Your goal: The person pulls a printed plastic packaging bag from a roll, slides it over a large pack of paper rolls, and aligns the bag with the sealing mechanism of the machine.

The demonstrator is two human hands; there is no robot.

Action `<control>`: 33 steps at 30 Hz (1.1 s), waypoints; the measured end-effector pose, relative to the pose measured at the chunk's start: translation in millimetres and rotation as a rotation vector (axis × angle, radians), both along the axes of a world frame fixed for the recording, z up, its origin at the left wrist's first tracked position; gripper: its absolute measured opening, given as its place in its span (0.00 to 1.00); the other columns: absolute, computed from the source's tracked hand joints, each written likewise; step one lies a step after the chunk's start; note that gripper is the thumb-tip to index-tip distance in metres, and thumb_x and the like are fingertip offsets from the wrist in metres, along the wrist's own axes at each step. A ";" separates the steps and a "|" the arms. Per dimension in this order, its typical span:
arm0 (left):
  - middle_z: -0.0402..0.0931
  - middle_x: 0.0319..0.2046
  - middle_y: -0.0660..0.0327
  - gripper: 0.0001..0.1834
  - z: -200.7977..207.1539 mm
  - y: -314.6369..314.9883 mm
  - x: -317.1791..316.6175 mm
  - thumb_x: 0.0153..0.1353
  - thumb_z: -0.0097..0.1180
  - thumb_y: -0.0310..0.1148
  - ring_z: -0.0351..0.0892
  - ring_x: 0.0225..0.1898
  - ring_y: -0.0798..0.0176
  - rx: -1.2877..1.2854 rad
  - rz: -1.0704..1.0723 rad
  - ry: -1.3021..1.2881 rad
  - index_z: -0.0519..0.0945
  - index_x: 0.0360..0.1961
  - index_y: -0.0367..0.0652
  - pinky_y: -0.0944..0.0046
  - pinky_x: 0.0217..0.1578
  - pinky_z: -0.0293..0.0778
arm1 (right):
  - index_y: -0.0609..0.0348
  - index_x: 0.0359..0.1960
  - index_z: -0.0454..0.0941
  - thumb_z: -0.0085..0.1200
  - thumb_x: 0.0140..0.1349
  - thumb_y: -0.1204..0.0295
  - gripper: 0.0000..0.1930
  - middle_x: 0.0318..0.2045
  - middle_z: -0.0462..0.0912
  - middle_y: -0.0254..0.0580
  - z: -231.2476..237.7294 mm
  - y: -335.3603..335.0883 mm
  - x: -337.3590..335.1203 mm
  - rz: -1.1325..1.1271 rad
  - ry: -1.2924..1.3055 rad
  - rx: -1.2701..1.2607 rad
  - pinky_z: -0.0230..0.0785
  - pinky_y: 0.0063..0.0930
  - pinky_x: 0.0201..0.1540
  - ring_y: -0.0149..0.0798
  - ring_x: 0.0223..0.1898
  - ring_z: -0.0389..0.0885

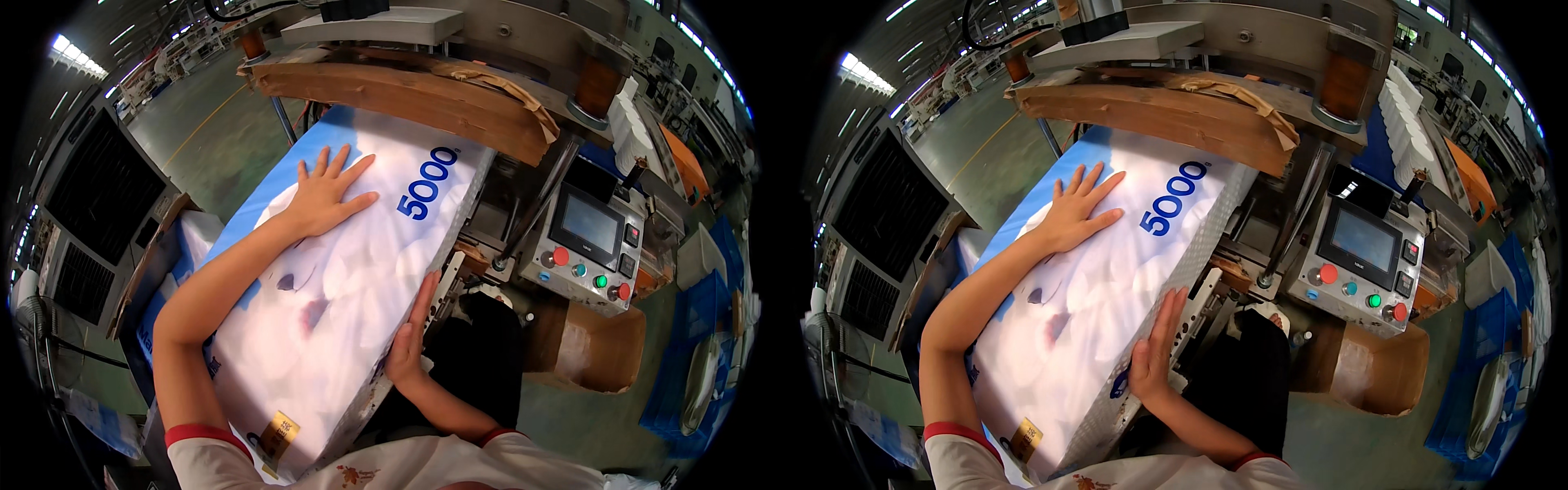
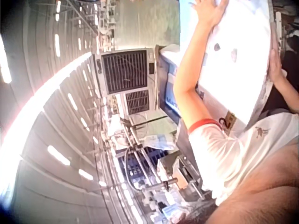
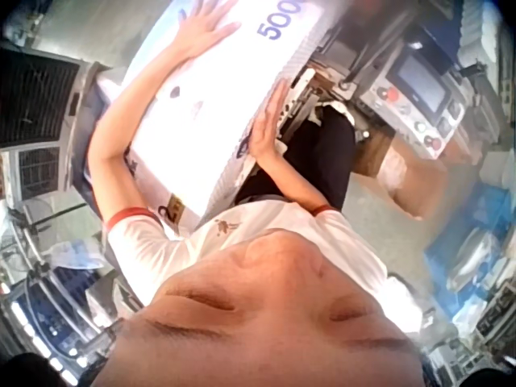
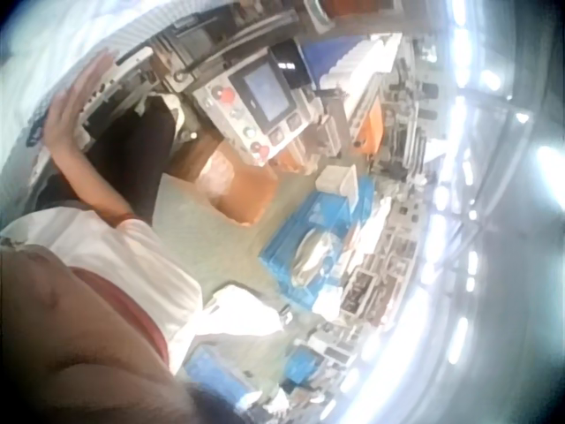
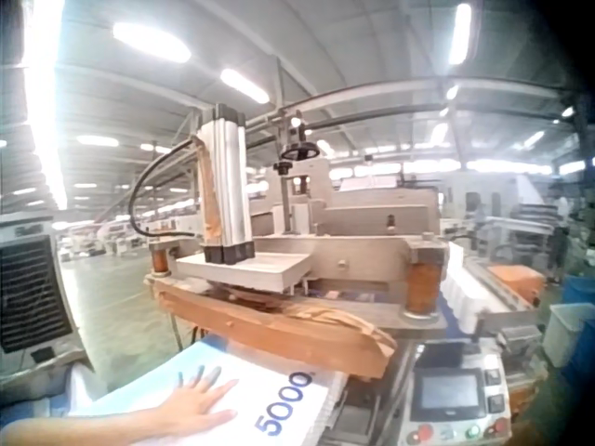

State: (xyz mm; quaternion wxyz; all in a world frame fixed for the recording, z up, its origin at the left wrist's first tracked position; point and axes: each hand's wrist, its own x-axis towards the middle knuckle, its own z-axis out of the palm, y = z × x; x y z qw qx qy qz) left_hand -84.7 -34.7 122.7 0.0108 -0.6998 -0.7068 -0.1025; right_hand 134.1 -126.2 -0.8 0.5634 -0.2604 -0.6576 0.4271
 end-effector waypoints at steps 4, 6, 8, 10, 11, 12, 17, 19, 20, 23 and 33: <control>0.45 0.72 0.45 0.39 1.1 0.6 0.0 0.62 0.39 0.68 0.37 0.73 0.36 0.004 -0.006 0.000 0.59 0.70 0.63 0.28 0.65 0.31 | 0.73 0.70 0.33 0.24 0.71 0.47 0.41 0.72 0.28 0.65 -1.0 0.6 -4.8 -0.004 0.069 -0.018 0.27 0.52 0.72 0.61 0.74 0.29; 0.45 0.72 0.45 0.39 0.5 0.8 -0.7 0.62 0.39 0.68 0.37 0.73 0.36 0.007 -0.008 0.009 0.59 0.70 0.63 0.28 0.65 0.31 | 0.73 0.71 0.33 0.24 0.71 0.47 0.41 0.72 0.28 0.65 -0.1 1.0 -5.0 -0.002 0.061 -0.019 0.27 0.52 0.72 0.61 0.74 0.29; 0.45 0.72 0.44 0.39 0.3 0.7 -1.0 0.62 0.39 0.68 0.37 0.73 0.36 0.012 -0.002 0.011 0.60 0.70 0.63 0.27 0.65 0.31 | 0.73 0.70 0.33 0.25 0.71 0.47 0.41 0.72 0.27 0.65 -1.4 2.8 -4.4 0.022 0.058 -0.012 0.26 0.52 0.72 0.61 0.74 0.29; 0.45 0.72 0.45 0.38 1.0 0.9 0.1 0.63 0.39 0.67 0.36 0.73 0.36 0.002 0.008 0.020 0.59 0.70 0.63 0.28 0.65 0.31 | 0.73 0.70 0.32 0.25 0.71 0.48 0.41 0.72 0.27 0.65 -2.2 4.0 -4.6 0.023 0.052 -0.007 0.25 0.52 0.72 0.61 0.74 0.28; 0.45 0.72 0.46 0.38 3.0 0.8 1.9 0.63 0.39 0.66 0.36 0.73 0.37 -0.011 0.016 0.029 0.58 0.71 0.63 0.29 0.65 0.31 | 0.73 0.70 0.32 0.25 0.71 0.48 0.41 0.72 0.27 0.65 -1.9 4.3 -4.7 0.012 0.047 -0.005 0.25 0.52 0.72 0.61 0.74 0.29; 0.44 0.72 0.46 0.37 4.0 1.1 3.3 0.64 0.39 0.65 0.35 0.73 0.38 -0.023 0.024 0.038 0.58 0.71 0.63 0.30 0.66 0.31 | 0.73 0.70 0.32 0.25 0.71 0.48 0.41 0.72 0.27 0.65 -1.6 4.6 -4.9 0.002 0.042 -0.003 0.25 0.52 0.72 0.61 0.74 0.29; 0.44 0.73 0.47 0.37 5.5 2.6 4.6 0.64 0.40 0.65 0.35 0.73 0.38 -0.035 0.026 0.031 0.57 0.71 0.64 0.30 0.66 0.30 | 0.73 0.70 0.31 0.24 0.71 0.47 0.41 0.72 0.27 0.66 -0.5 11.8 -7.5 -0.015 0.045 -0.020 0.25 0.52 0.72 0.62 0.74 0.28; 0.44 0.72 0.46 0.38 4.1 3.0 4.0 0.63 0.40 0.66 0.36 0.73 0.37 -0.023 0.025 0.018 0.58 0.71 0.63 0.29 0.65 0.30 | 0.73 0.70 0.31 0.24 0.71 0.46 0.42 0.72 0.27 0.67 0.9 19.0 -5.1 -0.003 0.027 -0.031 0.24 0.53 0.71 0.62 0.73 0.28; 0.44 0.72 0.46 0.39 2.8 3.3 2.8 0.62 0.40 0.67 0.36 0.73 0.37 -0.011 0.026 0.011 0.58 0.71 0.63 0.28 0.65 0.30 | 0.73 0.70 0.30 0.24 0.71 0.46 0.42 0.71 0.27 0.67 3.6 21.8 -3.0 -0.002 0.004 -0.032 0.24 0.53 0.71 0.62 0.73 0.28; 0.44 0.72 0.45 0.40 4.3 -1.3 2.0 0.61 0.40 0.69 0.36 0.73 0.36 -0.014 0.021 -0.003 0.59 0.71 0.63 0.28 0.65 0.30 | 0.73 0.70 0.30 0.24 0.70 0.45 0.43 0.71 0.28 0.67 11.2 18.0 -2.4 -0.012 -0.001 -0.026 0.24 0.53 0.71 0.62 0.73 0.28; 0.42 0.72 0.43 0.39 8.8 -20.9 16.7 0.61 0.42 0.67 0.35 0.73 0.37 -0.041 0.061 0.036 0.58 0.71 0.67 0.29 0.65 0.30 | 0.72 0.71 0.31 0.23 0.70 0.42 0.44 0.72 0.29 0.65 14.2 51.1 -8.6 0.013 0.115 -0.108 0.25 0.49 0.72 0.58 0.74 0.29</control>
